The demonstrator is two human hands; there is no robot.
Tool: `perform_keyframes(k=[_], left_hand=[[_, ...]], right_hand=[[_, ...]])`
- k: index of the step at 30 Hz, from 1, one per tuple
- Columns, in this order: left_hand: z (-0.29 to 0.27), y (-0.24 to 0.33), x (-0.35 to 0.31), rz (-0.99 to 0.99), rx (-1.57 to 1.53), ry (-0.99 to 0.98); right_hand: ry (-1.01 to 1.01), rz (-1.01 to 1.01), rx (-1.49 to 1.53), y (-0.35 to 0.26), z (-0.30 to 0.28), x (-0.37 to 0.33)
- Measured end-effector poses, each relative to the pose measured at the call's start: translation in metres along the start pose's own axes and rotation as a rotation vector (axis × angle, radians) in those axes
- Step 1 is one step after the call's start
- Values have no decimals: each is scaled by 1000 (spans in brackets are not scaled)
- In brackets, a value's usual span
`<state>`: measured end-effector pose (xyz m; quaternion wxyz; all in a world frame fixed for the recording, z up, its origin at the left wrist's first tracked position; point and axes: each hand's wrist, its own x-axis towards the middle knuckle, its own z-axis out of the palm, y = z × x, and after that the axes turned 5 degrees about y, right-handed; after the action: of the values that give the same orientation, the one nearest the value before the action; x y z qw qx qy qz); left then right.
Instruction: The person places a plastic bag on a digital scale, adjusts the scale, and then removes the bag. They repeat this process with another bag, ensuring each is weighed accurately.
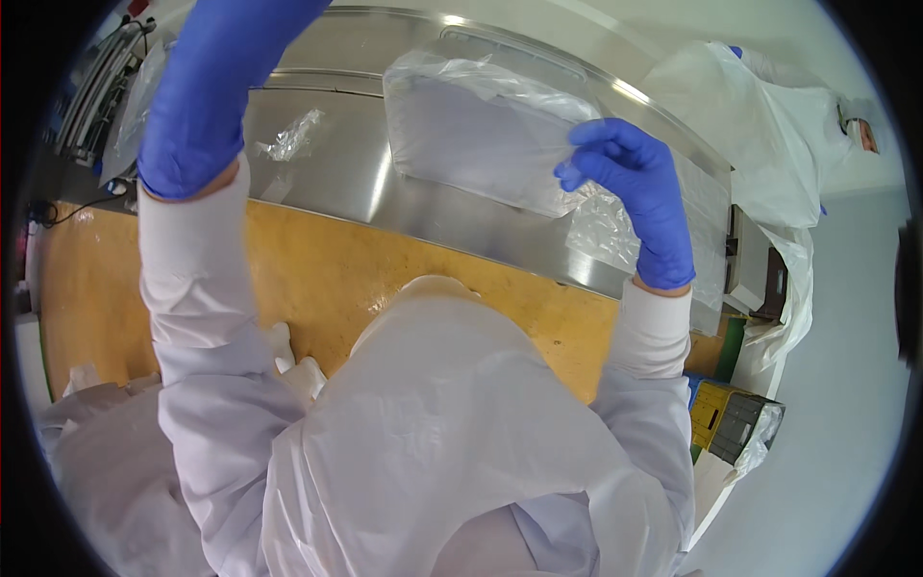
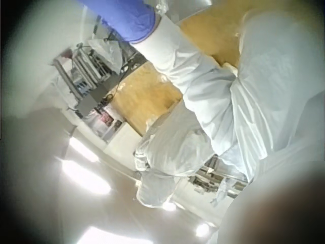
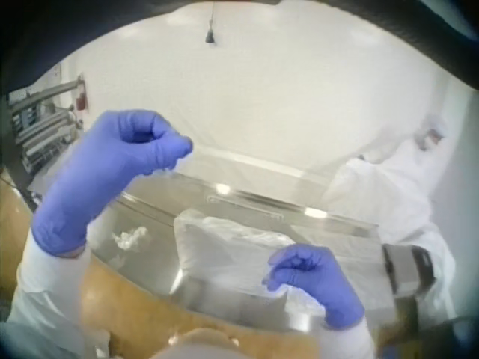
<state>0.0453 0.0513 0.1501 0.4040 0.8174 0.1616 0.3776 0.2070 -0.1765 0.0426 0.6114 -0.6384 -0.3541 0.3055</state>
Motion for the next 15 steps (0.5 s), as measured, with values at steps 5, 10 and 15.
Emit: perform_keyframes(k=[5, 10, 15], left_hand=[[10, -68, -19, -108, -125, 276], [51, -126, -44, -133, -354, 450], [79, -159, -55, -185, -328, 560]], right_hand=[[392, 0, -77, 8, -30, -10], [587, -65, -179, 15, -37, -6], [710, -31, -288, 19, -28, 2]])
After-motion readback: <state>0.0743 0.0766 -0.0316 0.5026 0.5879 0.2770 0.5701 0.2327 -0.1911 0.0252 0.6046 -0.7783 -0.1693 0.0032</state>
